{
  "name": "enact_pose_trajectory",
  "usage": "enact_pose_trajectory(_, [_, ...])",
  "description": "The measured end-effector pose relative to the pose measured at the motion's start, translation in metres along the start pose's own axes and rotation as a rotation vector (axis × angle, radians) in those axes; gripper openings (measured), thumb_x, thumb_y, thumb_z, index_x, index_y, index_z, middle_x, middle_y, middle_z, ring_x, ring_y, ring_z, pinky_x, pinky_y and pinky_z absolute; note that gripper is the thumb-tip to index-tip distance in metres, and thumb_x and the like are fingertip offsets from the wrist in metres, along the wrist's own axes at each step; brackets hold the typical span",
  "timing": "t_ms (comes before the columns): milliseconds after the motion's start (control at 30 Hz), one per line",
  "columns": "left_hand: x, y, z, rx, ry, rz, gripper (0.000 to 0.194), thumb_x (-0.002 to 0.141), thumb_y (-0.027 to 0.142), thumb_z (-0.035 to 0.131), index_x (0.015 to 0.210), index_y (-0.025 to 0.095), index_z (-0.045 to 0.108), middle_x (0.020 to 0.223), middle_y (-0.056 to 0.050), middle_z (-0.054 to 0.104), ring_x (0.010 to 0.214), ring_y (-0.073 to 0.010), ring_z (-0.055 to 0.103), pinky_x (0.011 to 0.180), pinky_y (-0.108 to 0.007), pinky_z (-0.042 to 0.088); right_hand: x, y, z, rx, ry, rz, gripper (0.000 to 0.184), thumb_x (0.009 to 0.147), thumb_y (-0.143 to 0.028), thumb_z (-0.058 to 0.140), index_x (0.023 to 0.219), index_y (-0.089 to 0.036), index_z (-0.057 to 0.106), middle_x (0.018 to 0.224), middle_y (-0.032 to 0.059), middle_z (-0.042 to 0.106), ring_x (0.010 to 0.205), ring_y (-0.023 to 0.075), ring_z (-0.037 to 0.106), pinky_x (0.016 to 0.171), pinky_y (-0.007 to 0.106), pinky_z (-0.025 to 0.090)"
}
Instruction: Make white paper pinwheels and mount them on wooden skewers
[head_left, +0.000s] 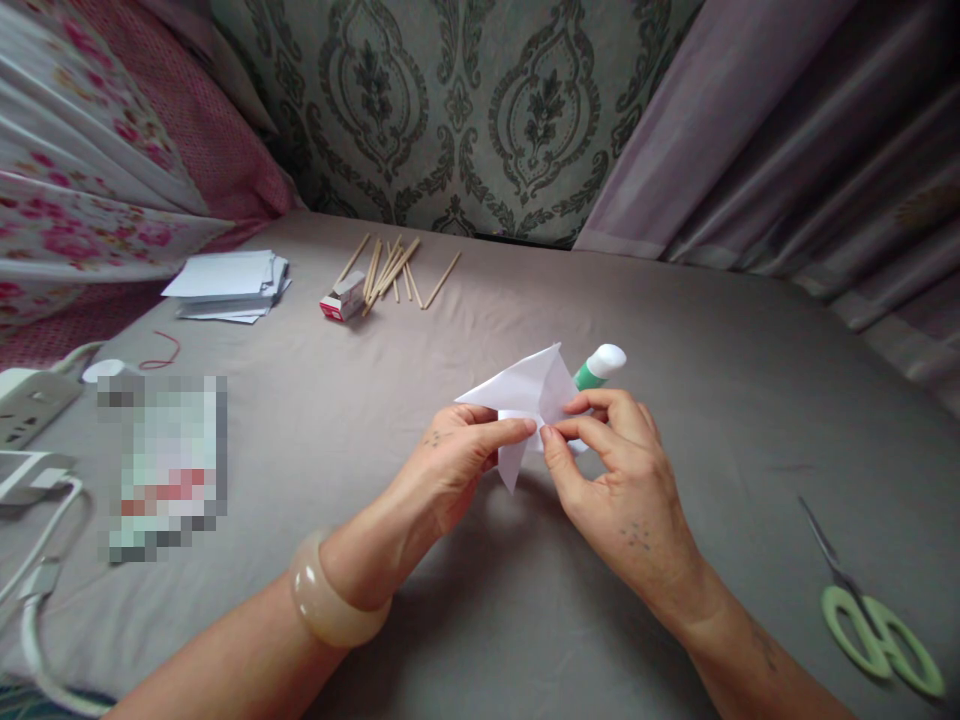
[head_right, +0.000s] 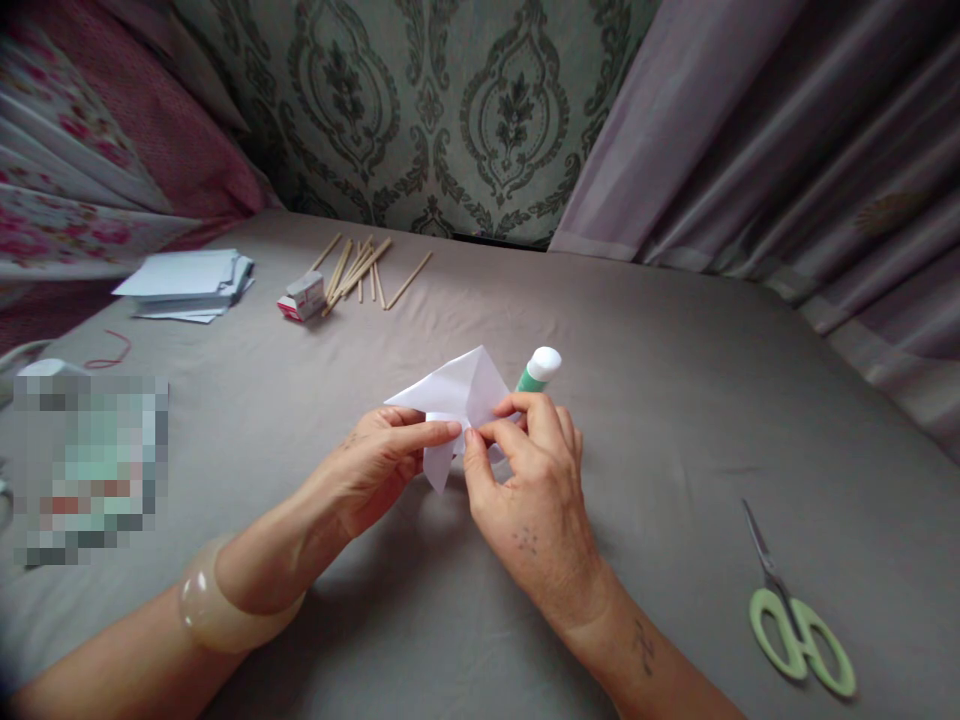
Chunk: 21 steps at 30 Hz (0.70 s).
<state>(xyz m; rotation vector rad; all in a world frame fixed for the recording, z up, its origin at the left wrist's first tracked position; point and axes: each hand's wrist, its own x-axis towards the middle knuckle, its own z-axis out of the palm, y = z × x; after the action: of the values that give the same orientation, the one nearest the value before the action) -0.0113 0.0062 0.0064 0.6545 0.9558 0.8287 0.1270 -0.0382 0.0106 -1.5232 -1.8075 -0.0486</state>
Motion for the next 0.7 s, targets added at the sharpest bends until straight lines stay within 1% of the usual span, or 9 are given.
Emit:
enact_pose_trajectory(300, [-0.001, -0.001, 0.002, -0.003, 0.018, -0.002, 0.021, 0.052, 0.024, 0.08, 0.066, 0.012, 0.07, 0.065, -0.005, 0.068, 0.056, -0.0128, 0.057, 0.055, -0.025, 0.042, -0.002, -0.001, 0.003, 0.004, -0.01, 0.014, 0.008, 0.081, -0.017, 0.061, 0.074, -0.019, 0.066, 0.097, 0.0086, 0.06, 0.092, 0.0243, 0.058, 0.085, 0.043, 0.047])
enact_pose_trajectory(400, [-0.001, 0.0, 0.002, 0.01, 0.054, -0.008, 0.016, 0.053, 0.023, 0.077, 0.063, 0.013, 0.068, 0.061, -0.003, 0.066, 0.053, -0.0119, 0.055, 0.052, -0.024, 0.04, -0.001, -0.005, 0.001, 0.029, -0.025, 0.008, 0.01, 0.083, -0.02, 0.06, 0.074, -0.019, 0.065, 0.095, 0.0083, 0.061, 0.092, 0.0238, 0.059, 0.085, 0.041, 0.047])
enact_pose_trajectory(467, [0.0, 0.001, 0.002, 0.011, 0.073, -0.017, 0.012, 0.054, 0.02, 0.074, 0.059, 0.014, 0.065, 0.058, -0.002, 0.064, 0.05, -0.0108, 0.053, 0.049, -0.023, 0.038, 0.003, -0.002, -0.003, 0.082, 0.0, 0.019, 0.012, 0.086, -0.022, 0.057, 0.075, -0.02, 0.062, 0.091, 0.0072, 0.061, 0.089, 0.0223, 0.059, 0.083, 0.039, 0.047])
enact_pose_trajectory(533, [0.001, 0.003, 0.001, -0.003, 0.081, -0.041, 0.008, 0.056, 0.017, 0.071, 0.056, 0.015, 0.063, 0.055, -0.001, 0.061, 0.049, -0.0096, 0.051, 0.047, -0.022, 0.037, 0.009, 0.009, -0.007, 0.126, 0.126, 0.109, 0.009, 0.086, -0.024, 0.056, 0.079, -0.021, 0.058, 0.085, 0.0055, 0.06, 0.081, 0.0204, 0.059, 0.078, 0.037, 0.048])
enact_pose_trajectory(567, [0.001, 0.004, 0.0, -0.014, 0.088, -0.057, 0.007, 0.056, 0.016, 0.069, 0.055, 0.015, 0.062, 0.054, -0.001, 0.061, 0.049, -0.0093, 0.051, 0.047, -0.021, 0.037, 0.012, 0.019, -0.008, 0.133, 0.217, 0.197, 0.005, 0.085, -0.025, 0.057, 0.081, -0.021, 0.056, 0.084, 0.0048, 0.059, 0.078, 0.0199, 0.058, 0.075, 0.036, 0.048])
enact_pose_trajectory(600, [0.002, 0.005, -0.001, -0.026, 0.1, -0.071, 0.007, 0.056, 0.014, 0.068, 0.054, 0.014, 0.062, 0.054, -0.001, 0.06, 0.049, -0.0093, 0.051, 0.047, -0.021, 0.037, 0.015, 0.031, -0.007, 0.134, 0.32, 0.298, 0.008, 0.082, -0.027, 0.06, 0.084, -0.021, 0.054, 0.085, 0.0047, 0.059, 0.076, 0.0199, 0.058, 0.073, 0.037, 0.047])
enact_pose_trajectory(633, [0.002, 0.005, -0.001, -0.036, 0.115, -0.082, 0.007, 0.057, 0.014, 0.067, 0.054, 0.014, 0.061, 0.054, -0.001, 0.059, 0.049, -0.0094, 0.051, 0.047, -0.021, 0.038, 0.018, 0.044, -0.004, 0.136, 0.362, 0.397, 0.018, 0.076, -0.028, 0.065, 0.088, -0.021, 0.052, 0.089, 0.0055, 0.059, 0.079, 0.0208, 0.059, 0.074, 0.038, 0.047])
enact_pose_trajectory(667, [0.003, 0.006, -0.002, -0.045, 0.131, -0.088, 0.007, 0.057, 0.013, 0.067, 0.054, 0.015, 0.06, 0.055, -0.001, 0.059, 0.05, -0.0096, 0.051, 0.047, -0.021, 0.038, 0.019, 0.057, 0.001, 0.18, 0.347, 0.469, 0.029, 0.07, -0.028, 0.069, 0.091, -0.022, 0.05, 0.096, 0.007, 0.06, 0.083, 0.022, 0.06, 0.075, 0.039, 0.048])
enact_pose_trajectory(700, [0.003, 0.007, -0.003, -0.052, 0.143, -0.092, 0.008, 0.057, 0.012, 0.067, 0.054, 0.015, 0.06, 0.055, -0.001, 0.059, 0.051, -0.0099, 0.052, 0.047, -0.021, 0.038, 0.02, 0.07, 0.007, 0.265, 0.289, 0.51, 0.039, 0.066, -0.028, 0.072, 0.096, -0.022, 0.049, 0.104, 0.0088, 0.06, 0.09, 0.0232, 0.061, 0.077, 0.04, 0.049])
